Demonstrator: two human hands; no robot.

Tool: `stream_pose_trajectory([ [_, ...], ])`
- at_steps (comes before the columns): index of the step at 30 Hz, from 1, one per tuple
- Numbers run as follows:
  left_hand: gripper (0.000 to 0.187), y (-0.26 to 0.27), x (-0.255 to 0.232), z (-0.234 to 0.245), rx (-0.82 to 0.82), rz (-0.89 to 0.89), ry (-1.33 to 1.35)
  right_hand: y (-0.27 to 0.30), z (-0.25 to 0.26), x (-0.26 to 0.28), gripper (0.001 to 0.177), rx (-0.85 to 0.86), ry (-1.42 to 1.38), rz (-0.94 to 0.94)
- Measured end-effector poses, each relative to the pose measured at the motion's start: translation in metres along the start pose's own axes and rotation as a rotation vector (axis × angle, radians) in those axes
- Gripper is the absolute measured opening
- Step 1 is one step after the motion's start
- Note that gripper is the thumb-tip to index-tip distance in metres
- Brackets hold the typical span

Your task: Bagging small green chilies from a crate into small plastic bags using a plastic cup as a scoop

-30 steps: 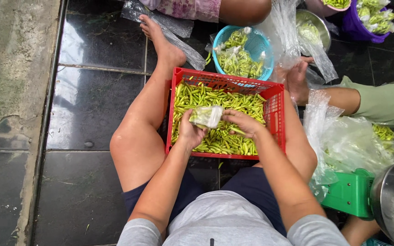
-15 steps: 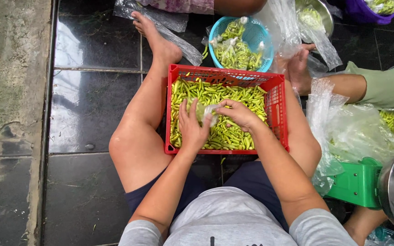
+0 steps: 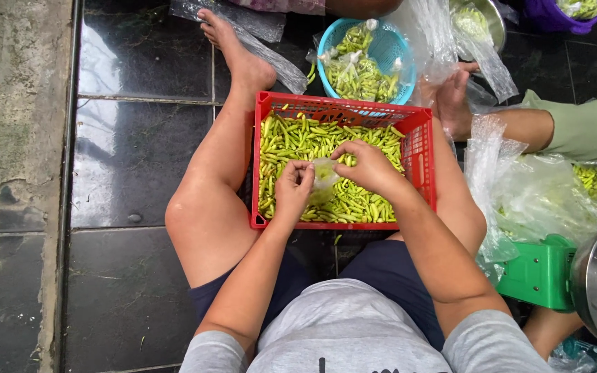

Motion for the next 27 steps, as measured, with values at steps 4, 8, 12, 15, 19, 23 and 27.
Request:
stream_pose_trajectory([
  [4,0.009,-0.001,-0.002,-0.001,-0.003,0.059,0.007,0.014,0.011,0.023,0.024,0.117,-0.141,-0.031],
  [8,0.009,0.0,0.0,-0.006,-0.011,0.067,0.066,0.028,0.021,0.054,0.048,0.187,0.033,0.04],
  [12,0.009,-0.002,0.015,-0.004,-0.046,0.081,0.104,0.015,0.01,0.036,0.067,0.214,0.051,0.11],
  [15,0.009,-0.003,0.009,-0.001,-0.039,0.056,0.082,0.012,0.012,0.025,0.036,0.204,-0.161,-0.012],
  [19,0.008,-0.004,0.024,-0.001,-0.056,0.037,0.089,0.007,-0.004,-0.01,0.023,0.148,-0.572,-0.084],
  [23,0.006,-0.005,0.017,0.001,0.002,0.0,0.009,-0.014,-0.05,-0.06,0.034,0.242,-0.824,-0.248],
  [27,0.01,0.004,0.006,0.003,-0.003,0.084,0.045,-0.017,-0.078,-0.072,0.033,0.282,-0.938,-0.277],
])
Point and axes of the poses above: each hand's wrist, its own y-axis away from the middle knuckle, its own z-axis out of the back of the hand, x = y × z, the point moved 3 cm from there along -y, towards the middle knuckle, and after that the axes turned 10 degrees about -z, right-handed, at the moved point
